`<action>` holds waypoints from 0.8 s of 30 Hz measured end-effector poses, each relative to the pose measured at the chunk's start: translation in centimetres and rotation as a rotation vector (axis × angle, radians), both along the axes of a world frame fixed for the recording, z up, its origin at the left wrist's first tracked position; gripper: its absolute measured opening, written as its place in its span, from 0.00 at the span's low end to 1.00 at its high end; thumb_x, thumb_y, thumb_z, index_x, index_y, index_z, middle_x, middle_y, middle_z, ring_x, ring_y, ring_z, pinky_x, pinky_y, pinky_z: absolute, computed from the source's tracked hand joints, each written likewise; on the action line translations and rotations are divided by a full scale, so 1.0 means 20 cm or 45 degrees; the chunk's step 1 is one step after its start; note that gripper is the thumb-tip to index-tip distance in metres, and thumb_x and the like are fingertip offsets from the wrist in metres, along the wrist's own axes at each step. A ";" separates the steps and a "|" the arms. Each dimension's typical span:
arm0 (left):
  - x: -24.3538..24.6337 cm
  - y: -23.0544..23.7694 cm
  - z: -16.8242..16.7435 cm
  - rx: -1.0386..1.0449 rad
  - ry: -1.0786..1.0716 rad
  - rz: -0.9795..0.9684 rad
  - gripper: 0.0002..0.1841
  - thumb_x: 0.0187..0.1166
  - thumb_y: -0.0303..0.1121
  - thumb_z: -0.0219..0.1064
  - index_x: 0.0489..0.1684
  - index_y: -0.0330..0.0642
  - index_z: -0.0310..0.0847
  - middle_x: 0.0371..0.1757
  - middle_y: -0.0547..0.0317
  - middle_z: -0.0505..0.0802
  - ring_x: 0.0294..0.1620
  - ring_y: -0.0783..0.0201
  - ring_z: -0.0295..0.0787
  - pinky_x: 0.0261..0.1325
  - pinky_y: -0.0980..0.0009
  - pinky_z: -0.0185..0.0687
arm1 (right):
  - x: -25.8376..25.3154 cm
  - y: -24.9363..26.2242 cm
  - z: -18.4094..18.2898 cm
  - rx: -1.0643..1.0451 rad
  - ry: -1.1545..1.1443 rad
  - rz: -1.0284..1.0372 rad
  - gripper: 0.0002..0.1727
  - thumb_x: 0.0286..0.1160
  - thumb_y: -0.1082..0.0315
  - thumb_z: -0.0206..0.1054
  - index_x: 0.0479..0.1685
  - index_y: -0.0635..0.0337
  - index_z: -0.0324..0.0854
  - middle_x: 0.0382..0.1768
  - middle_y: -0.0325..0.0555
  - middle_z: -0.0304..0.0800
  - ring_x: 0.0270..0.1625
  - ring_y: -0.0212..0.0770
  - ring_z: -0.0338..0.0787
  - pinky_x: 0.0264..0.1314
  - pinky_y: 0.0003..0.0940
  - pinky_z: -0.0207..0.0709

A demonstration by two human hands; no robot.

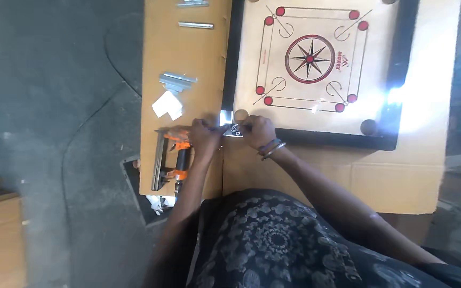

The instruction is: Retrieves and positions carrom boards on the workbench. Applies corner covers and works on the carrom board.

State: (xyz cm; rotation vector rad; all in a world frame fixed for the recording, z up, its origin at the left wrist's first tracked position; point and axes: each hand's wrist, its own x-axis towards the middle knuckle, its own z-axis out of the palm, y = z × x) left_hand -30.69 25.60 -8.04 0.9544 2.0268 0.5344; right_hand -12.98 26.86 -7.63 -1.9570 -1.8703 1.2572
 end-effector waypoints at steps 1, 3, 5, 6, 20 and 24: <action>0.00 0.01 0.00 -0.014 -0.002 0.017 0.39 0.55 0.41 0.91 0.62 0.33 0.74 0.43 0.43 0.95 0.42 0.48 0.96 0.49 0.46 0.92 | 0.00 0.00 0.00 -0.008 -0.010 0.008 0.14 0.79 0.56 0.68 0.42 0.58 0.92 0.42 0.53 0.95 0.49 0.56 0.94 0.53 0.63 0.82; 0.00 0.03 0.00 -0.062 0.040 0.030 0.39 0.52 0.42 0.92 0.61 0.33 0.76 0.45 0.43 0.95 0.43 0.48 0.95 0.50 0.45 0.91 | -0.01 0.01 0.00 -0.022 -0.042 0.013 0.15 0.79 0.55 0.69 0.40 0.58 0.91 0.40 0.53 0.95 0.48 0.57 0.94 0.51 0.63 0.83; -0.02 0.04 0.02 -0.142 0.118 -0.011 0.41 0.50 0.46 0.93 0.59 0.31 0.77 0.46 0.39 0.90 0.43 0.45 0.91 0.50 0.43 0.88 | 0.00 0.02 0.02 -0.062 -0.109 0.000 0.17 0.76 0.52 0.70 0.36 0.59 0.90 0.38 0.54 0.94 0.47 0.58 0.94 0.47 0.64 0.82; -0.03 0.04 0.03 -0.174 0.148 -0.046 0.42 0.50 0.48 0.93 0.59 0.30 0.77 0.46 0.37 0.88 0.42 0.44 0.90 0.48 0.42 0.88 | 0.01 0.03 0.04 -0.098 -0.143 -0.020 0.20 0.74 0.49 0.72 0.37 0.61 0.89 0.39 0.56 0.93 0.47 0.60 0.93 0.47 0.65 0.82; 0.28 0.36 -0.12 0.596 0.710 -0.711 0.32 0.88 0.51 0.57 0.82 0.34 0.70 0.73 0.32 0.82 0.75 0.35 0.78 0.74 0.40 0.74 | 0.11 0.02 0.00 0.008 -0.059 0.055 0.20 0.68 0.54 0.81 0.44 0.63 0.86 0.38 0.57 0.92 0.44 0.60 0.92 0.49 0.66 0.82; 0.08 0.23 -0.12 0.800 0.405 -0.560 0.14 0.86 0.35 0.64 0.56 0.34 0.91 0.61 0.43 0.92 0.69 0.48 0.88 0.76 0.54 0.80 | 0.10 0.01 0.03 0.056 -0.070 0.060 0.20 0.68 0.54 0.81 0.43 0.63 0.87 0.36 0.58 0.92 0.41 0.62 0.92 0.46 0.69 0.81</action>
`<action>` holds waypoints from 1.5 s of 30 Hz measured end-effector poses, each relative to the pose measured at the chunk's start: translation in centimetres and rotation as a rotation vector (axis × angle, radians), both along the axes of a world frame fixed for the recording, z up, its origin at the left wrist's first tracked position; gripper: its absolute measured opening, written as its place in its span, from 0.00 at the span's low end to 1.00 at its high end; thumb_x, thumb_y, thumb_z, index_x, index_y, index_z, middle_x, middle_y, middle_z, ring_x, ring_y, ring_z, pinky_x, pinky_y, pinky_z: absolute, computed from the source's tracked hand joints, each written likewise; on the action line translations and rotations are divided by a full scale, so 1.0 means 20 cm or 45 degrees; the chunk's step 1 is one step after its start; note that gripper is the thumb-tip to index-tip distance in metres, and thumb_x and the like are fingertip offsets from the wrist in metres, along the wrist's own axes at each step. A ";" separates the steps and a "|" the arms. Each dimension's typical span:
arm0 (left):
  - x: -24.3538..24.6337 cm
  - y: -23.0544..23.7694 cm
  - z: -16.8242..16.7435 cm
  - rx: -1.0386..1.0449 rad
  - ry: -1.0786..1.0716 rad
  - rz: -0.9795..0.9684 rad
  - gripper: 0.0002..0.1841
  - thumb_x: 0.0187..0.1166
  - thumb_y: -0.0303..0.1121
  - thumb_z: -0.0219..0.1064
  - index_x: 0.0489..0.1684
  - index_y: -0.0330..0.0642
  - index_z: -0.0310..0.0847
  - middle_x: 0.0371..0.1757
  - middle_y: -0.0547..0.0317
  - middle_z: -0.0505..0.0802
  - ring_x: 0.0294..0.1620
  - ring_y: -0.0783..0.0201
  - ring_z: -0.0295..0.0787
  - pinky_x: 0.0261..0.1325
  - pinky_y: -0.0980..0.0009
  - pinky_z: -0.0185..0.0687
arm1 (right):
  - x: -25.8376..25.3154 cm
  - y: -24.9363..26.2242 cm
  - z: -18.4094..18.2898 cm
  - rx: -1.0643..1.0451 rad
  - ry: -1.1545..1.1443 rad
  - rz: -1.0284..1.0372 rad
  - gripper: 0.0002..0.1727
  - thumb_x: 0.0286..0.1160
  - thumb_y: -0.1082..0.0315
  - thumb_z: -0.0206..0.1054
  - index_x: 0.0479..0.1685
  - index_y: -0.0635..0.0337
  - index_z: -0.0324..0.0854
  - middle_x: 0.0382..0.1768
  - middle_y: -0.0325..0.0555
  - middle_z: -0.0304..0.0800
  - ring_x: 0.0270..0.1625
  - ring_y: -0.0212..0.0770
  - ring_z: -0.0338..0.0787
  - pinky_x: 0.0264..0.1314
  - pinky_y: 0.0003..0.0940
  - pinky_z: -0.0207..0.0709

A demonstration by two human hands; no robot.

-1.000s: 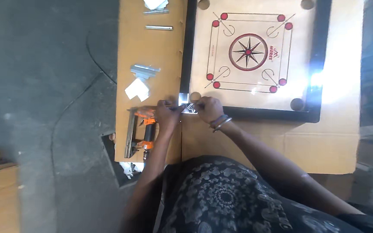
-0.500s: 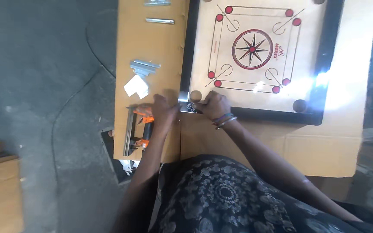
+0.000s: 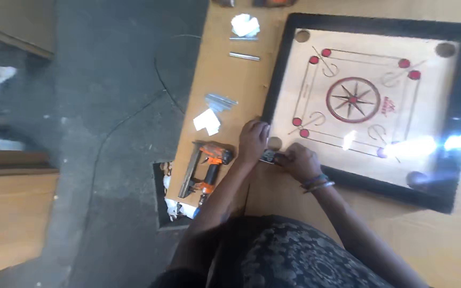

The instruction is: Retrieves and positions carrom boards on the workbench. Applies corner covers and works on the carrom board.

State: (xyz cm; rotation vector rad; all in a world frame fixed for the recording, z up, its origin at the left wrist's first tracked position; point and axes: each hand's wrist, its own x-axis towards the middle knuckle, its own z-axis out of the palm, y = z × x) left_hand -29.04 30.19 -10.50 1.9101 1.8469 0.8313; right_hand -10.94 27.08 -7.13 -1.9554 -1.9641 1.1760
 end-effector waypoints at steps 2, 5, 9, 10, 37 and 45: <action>-0.24 -0.01 0.11 -0.070 0.048 0.165 0.15 0.88 0.36 0.62 0.57 0.35 0.91 0.60 0.44 0.94 0.66 0.49 0.89 0.74 0.51 0.81 | 0.00 -0.01 -0.01 0.058 0.039 -0.035 0.19 0.66 0.55 0.83 0.40 0.62 0.87 0.32 0.56 0.91 0.37 0.61 0.91 0.40 0.68 0.80; -0.58 0.05 0.17 -0.374 0.163 0.342 0.23 0.81 0.44 0.72 0.63 0.32 0.87 0.66 0.36 0.89 0.71 0.40 0.85 0.77 0.44 0.76 | 0.01 -0.02 -0.03 0.054 0.036 -0.052 0.19 0.64 0.54 0.85 0.38 0.60 0.86 0.30 0.54 0.90 0.35 0.59 0.90 0.38 0.66 0.80; -0.72 0.10 0.12 -0.567 0.399 0.115 0.20 0.84 0.42 0.68 0.59 0.32 0.88 0.64 0.37 0.90 0.72 0.40 0.83 0.79 0.46 0.74 | 0.02 0.03 -0.04 -0.006 -0.010 -0.039 0.21 0.62 0.50 0.85 0.38 0.56 0.87 0.31 0.49 0.92 0.36 0.54 0.91 0.42 0.65 0.82; -0.71 0.09 0.11 -0.547 0.471 0.053 0.17 0.87 0.38 0.62 0.55 0.33 0.89 0.61 0.39 0.92 0.69 0.42 0.86 0.76 0.47 0.77 | 0.02 0.03 -0.05 -0.014 -0.011 -0.040 0.21 0.61 0.49 0.86 0.38 0.56 0.88 0.31 0.48 0.92 0.37 0.53 0.92 0.42 0.64 0.82; 0.05 -0.82 0.69 -0.526 -1.002 -0.023 0.09 0.79 0.23 0.70 0.53 0.38 0.86 0.36 0.57 0.93 0.33 0.67 0.89 0.39 0.71 0.88 | 0.27 -0.49 0.36 -0.308 1.395 0.220 0.07 0.75 0.78 0.69 0.45 0.68 0.90 0.38 0.43 0.95 0.41 0.32 0.92 0.49 0.30 0.90; 0.33 -0.97 0.62 -0.351 -0.776 -0.229 0.06 0.81 0.29 0.70 0.45 0.39 0.93 0.44 0.61 0.96 0.41 0.71 0.92 0.49 0.72 0.91 | 0.49 -0.64 0.36 0.094 1.054 0.250 0.06 0.71 0.71 0.71 0.37 0.59 0.93 0.34 0.36 0.91 0.33 0.25 0.86 0.35 0.23 0.81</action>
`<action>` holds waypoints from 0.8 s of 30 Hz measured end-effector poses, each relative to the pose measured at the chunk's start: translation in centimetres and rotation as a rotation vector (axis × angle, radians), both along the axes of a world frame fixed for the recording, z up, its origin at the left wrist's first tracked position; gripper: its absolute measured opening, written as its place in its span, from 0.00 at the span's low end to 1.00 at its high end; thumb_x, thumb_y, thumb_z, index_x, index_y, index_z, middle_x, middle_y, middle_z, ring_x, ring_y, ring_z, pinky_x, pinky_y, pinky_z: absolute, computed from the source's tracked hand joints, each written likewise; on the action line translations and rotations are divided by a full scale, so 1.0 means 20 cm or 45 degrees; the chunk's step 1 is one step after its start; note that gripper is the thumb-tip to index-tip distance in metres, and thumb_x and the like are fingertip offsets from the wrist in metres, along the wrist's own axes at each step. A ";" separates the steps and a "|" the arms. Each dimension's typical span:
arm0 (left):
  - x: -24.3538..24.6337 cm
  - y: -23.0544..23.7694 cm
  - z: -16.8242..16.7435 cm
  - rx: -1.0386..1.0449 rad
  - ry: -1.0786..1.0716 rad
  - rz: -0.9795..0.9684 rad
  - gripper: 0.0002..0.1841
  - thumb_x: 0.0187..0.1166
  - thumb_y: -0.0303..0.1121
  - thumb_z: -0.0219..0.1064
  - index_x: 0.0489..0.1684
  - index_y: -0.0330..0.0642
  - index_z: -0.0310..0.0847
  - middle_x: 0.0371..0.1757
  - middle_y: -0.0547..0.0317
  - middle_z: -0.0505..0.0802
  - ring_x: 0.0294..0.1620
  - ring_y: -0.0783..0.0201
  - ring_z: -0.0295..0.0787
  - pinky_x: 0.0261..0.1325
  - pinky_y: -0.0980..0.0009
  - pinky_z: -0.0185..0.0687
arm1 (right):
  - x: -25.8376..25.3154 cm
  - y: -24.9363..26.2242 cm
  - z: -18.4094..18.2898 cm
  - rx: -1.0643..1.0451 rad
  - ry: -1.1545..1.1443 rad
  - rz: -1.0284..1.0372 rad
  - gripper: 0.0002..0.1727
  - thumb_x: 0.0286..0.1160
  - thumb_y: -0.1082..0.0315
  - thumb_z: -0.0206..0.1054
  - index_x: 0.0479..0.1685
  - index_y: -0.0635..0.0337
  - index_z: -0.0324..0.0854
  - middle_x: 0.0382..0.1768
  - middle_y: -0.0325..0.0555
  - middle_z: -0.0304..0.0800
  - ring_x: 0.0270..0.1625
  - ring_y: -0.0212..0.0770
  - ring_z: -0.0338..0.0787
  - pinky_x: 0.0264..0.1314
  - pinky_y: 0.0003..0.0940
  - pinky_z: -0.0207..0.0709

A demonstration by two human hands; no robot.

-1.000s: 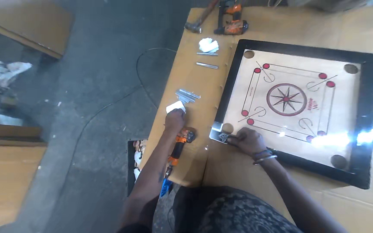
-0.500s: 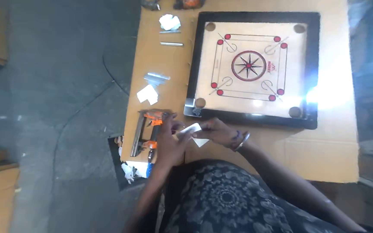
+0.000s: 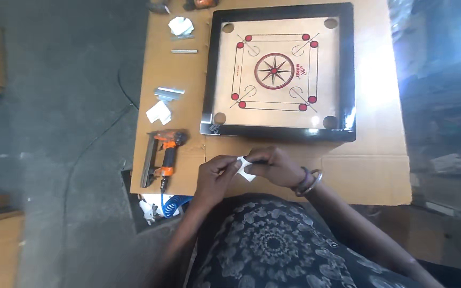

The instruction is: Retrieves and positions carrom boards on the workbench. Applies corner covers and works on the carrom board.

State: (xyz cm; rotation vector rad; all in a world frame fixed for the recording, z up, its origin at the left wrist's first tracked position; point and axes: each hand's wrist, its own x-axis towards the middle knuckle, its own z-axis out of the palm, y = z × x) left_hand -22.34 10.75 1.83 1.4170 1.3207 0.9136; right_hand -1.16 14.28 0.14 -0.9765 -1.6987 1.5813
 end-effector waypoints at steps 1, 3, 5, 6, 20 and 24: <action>0.02 -0.01 0.00 -0.109 -0.058 0.100 0.08 0.84 0.30 0.68 0.45 0.38 0.93 0.40 0.60 0.96 0.37 0.69 0.91 0.45 0.69 0.90 | 0.02 -0.01 0.00 -0.069 0.001 -0.016 0.05 0.71 0.72 0.71 0.37 0.59 0.94 0.34 0.35 0.92 0.32 0.25 0.86 0.35 0.24 0.81; 0.01 -0.03 -0.01 -0.072 0.173 0.333 0.10 0.87 0.32 0.64 0.50 0.38 0.90 0.40 0.56 0.95 0.36 0.64 0.91 0.45 0.62 0.92 | 0.05 -0.04 -0.01 -0.287 0.026 -0.138 0.05 0.71 0.74 0.72 0.36 0.60 0.94 0.32 0.38 0.94 0.31 0.28 0.88 0.35 0.27 0.83; -0.03 -0.03 0.00 0.173 0.750 0.434 0.13 0.88 0.31 0.62 0.62 0.35 0.85 0.41 0.44 0.94 0.37 0.52 0.93 0.45 0.50 0.90 | 0.05 -0.07 -0.01 -0.621 0.102 -0.337 0.04 0.73 0.76 0.72 0.40 0.65 0.91 0.35 0.45 0.93 0.34 0.35 0.90 0.39 0.32 0.87; -0.04 -0.05 0.00 0.246 0.917 0.396 0.14 0.87 0.29 0.61 0.64 0.33 0.84 0.42 0.40 0.94 0.38 0.46 0.93 0.44 0.45 0.89 | 0.04 -0.08 -0.02 -0.769 0.166 -0.422 0.05 0.74 0.76 0.71 0.43 0.67 0.89 0.37 0.48 0.92 0.35 0.38 0.90 0.41 0.35 0.89; -0.11 -0.19 0.00 0.116 0.580 0.219 0.17 0.74 0.37 0.78 0.53 0.33 0.89 0.48 0.46 0.93 0.44 0.54 0.93 0.50 0.54 0.91 | -0.18 -0.09 0.08 -1.026 0.424 -0.284 0.10 0.85 0.72 0.60 0.42 0.61 0.88 0.32 0.45 0.93 0.34 0.34 0.92 0.43 0.29 0.88; -0.19 -0.22 -0.07 0.190 0.162 0.208 0.14 0.67 0.31 0.80 0.50 0.40 0.91 0.43 0.60 0.94 0.38 0.67 0.93 0.47 0.67 0.95 | -0.31 -0.11 0.07 -0.955 0.317 -0.209 0.05 0.81 0.74 0.67 0.47 0.62 0.87 0.39 0.46 0.93 0.39 0.36 0.91 0.51 0.33 0.89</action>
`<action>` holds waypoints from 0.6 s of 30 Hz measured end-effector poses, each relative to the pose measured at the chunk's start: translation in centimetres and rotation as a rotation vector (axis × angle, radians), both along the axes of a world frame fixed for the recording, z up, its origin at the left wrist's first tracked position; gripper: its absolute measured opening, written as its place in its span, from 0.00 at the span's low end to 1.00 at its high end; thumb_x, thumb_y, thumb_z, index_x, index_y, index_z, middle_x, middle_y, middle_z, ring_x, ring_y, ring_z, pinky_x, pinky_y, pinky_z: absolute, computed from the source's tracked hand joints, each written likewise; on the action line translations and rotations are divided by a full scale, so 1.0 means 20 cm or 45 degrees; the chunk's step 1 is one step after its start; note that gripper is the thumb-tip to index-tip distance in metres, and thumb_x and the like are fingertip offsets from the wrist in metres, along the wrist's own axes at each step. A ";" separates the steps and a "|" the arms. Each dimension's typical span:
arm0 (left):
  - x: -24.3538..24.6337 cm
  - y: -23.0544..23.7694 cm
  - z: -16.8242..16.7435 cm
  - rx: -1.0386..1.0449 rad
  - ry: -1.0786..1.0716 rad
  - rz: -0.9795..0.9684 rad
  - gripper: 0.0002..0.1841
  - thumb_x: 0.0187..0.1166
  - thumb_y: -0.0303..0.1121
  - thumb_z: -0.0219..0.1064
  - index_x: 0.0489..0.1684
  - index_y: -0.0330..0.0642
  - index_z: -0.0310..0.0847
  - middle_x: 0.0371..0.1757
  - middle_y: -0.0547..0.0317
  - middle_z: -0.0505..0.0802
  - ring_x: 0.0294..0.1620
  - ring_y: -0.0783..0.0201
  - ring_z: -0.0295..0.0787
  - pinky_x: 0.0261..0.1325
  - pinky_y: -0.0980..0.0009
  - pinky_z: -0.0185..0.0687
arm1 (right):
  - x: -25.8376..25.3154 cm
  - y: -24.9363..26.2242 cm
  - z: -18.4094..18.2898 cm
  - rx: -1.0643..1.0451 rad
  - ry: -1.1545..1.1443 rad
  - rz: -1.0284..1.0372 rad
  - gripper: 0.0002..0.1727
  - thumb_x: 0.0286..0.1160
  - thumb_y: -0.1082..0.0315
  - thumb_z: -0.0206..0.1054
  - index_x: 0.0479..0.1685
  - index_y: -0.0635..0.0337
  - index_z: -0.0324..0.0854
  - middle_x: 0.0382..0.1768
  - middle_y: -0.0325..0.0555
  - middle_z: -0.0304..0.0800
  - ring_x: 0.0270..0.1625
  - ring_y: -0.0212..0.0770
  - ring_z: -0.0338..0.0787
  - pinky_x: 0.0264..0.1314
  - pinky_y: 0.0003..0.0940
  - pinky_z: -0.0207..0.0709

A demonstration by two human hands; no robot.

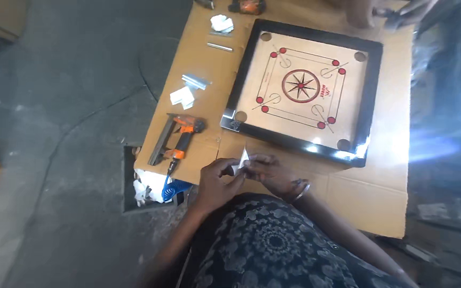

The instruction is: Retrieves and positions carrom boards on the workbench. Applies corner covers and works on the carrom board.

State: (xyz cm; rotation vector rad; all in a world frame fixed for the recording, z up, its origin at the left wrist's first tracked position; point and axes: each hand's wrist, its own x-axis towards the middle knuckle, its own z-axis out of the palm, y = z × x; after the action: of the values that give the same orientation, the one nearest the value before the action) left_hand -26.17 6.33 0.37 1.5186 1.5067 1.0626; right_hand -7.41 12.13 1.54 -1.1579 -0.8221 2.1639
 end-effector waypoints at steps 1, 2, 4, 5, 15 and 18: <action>-0.02 -0.01 0.00 -0.060 -0.079 0.048 0.13 0.69 0.30 0.81 0.49 0.41 0.91 0.39 0.62 0.95 0.34 0.69 0.92 0.43 0.69 0.95 | -0.03 0.00 0.01 -0.008 -0.010 0.035 0.05 0.82 0.74 0.66 0.47 0.63 0.87 0.38 0.46 0.92 0.39 0.36 0.91 0.51 0.33 0.89; -0.04 -0.02 0.01 -0.116 -0.142 0.100 0.10 0.71 0.29 0.80 0.48 0.41 0.92 0.35 0.62 0.95 0.30 0.70 0.91 0.38 0.71 0.93 | -0.06 0.00 0.01 -0.023 -0.005 0.064 0.05 0.83 0.74 0.65 0.47 0.63 0.86 0.38 0.46 0.91 0.40 0.37 0.91 0.51 0.33 0.89; -0.10 -0.03 0.01 -0.217 -0.284 0.161 0.06 0.77 0.27 0.75 0.46 0.39 0.94 0.33 0.61 0.96 0.28 0.71 0.90 0.36 0.74 0.89 | -0.12 0.00 -0.01 -0.057 0.042 0.093 0.08 0.86 0.73 0.58 0.46 0.62 0.84 0.39 0.47 0.93 0.41 0.38 0.93 0.51 0.34 0.89; -0.13 -0.04 0.01 -0.253 -0.335 0.176 0.06 0.78 0.26 0.73 0.46 0.38 0.94 0.33 0.60 0.96 0.29 0.70 0.90 0.37 0.73 0.90 | -0.15 0.00 -0.01 -0.075 0.055 0.096 0.10 0.87 0.72 0.55 0.46 0.62 0.83 0.39 0.49 0.94 0.41 0.39 0.94 0.50 0.35 0.90; -1.20 -0.22 -0.28 -0.161 0.003 1.499 0.19 0.83 0.30 0.67 0.66 0.29 0.75 0.44 0.46 0.90 0.39 0.61 0.89 0.50 0.59 0.89 | -0.25 -0.02 -0.08 0.880 -0.446 0.131 0.10 0.81 0.69 0.66 0.52 0.64 0.88 0.36 0.40 0.94 0.36 0.33 0.93 0.44 0.32 0.91; -1.52 -0.31 -0.71 -0.543 -0.055 1.580 0.27 0.82 0.32 0.69 0.75 0.27 0.69 0.57 0.31 0.89 0.52 0.43 0.91 0.59 0.46 0.88 | -0.24 -0.04 -0.05 1.136 -0.678 0.096 0.11 0.81 0.69 0.67 0.53 0.67 0.85 0.39 0.37 0.94 0.39 0.26 0.93 0.48 0.27 0.90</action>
State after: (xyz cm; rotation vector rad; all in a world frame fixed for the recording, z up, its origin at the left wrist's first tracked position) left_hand -56.59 0.06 -13.91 0.1377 2.4855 1.2299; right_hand -12.26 11.23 0.59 -1.1878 -1.8265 1.2336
